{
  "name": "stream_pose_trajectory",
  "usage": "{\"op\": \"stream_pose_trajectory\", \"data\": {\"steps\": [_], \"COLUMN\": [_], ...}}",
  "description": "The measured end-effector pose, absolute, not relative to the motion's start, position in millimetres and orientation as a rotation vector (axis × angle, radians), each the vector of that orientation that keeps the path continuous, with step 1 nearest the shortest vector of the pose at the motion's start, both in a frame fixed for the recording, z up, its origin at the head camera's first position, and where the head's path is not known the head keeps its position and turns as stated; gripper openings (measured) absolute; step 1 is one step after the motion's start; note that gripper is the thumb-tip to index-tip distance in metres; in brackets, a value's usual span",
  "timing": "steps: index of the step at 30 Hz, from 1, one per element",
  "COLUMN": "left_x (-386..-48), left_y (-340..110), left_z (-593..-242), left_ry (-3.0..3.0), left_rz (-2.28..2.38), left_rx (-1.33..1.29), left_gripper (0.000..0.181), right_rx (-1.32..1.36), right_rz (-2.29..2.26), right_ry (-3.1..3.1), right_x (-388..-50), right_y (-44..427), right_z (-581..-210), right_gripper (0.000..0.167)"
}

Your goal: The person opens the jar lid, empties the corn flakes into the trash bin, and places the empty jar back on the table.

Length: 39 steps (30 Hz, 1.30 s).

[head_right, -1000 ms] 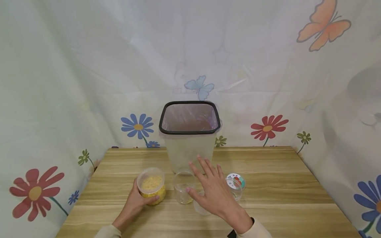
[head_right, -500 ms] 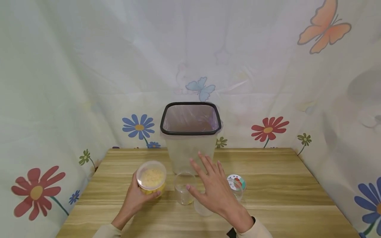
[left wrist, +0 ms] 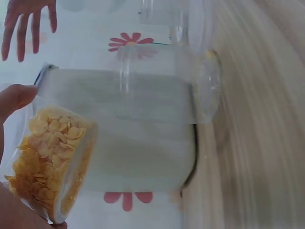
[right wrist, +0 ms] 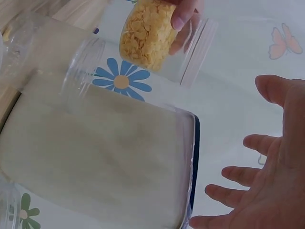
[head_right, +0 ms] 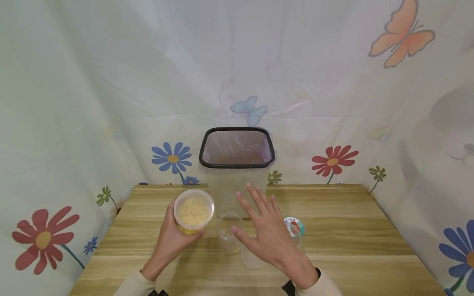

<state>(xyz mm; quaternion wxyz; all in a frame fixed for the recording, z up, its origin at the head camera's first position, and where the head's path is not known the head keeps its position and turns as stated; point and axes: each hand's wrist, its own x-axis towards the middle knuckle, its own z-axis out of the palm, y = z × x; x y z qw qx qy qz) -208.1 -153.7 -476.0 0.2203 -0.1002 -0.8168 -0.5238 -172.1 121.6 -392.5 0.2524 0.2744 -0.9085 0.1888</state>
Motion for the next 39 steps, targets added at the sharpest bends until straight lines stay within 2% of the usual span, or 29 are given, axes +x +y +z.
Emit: {"op": "stream_pose_trajectory", "data": {"steps": [16,26,39], "left_x": [-215,-216,-218], "left_y": [-119,-105,-87], "left_z": [-450,-439,-435], "left_ry": [-2.125,-2.069,-1.984], "left_rz": [-1.228,-1.018,-0.696], "left_rx": [-0.517,-0.580,-0.604], "left_gripper": [0.111,0.108,0.102], "right_rx": [0.792,0.818,0.820], "right_rz": [0.601,0.669,0.685], "right_ry": [-2.414,-2.380,-2.345], "right_x": [-173,-175,-181], "right_y": [111,104,98], "right_z": [-376,-370,-371], "right_gripper": [0.080,0.084,0.081]}}
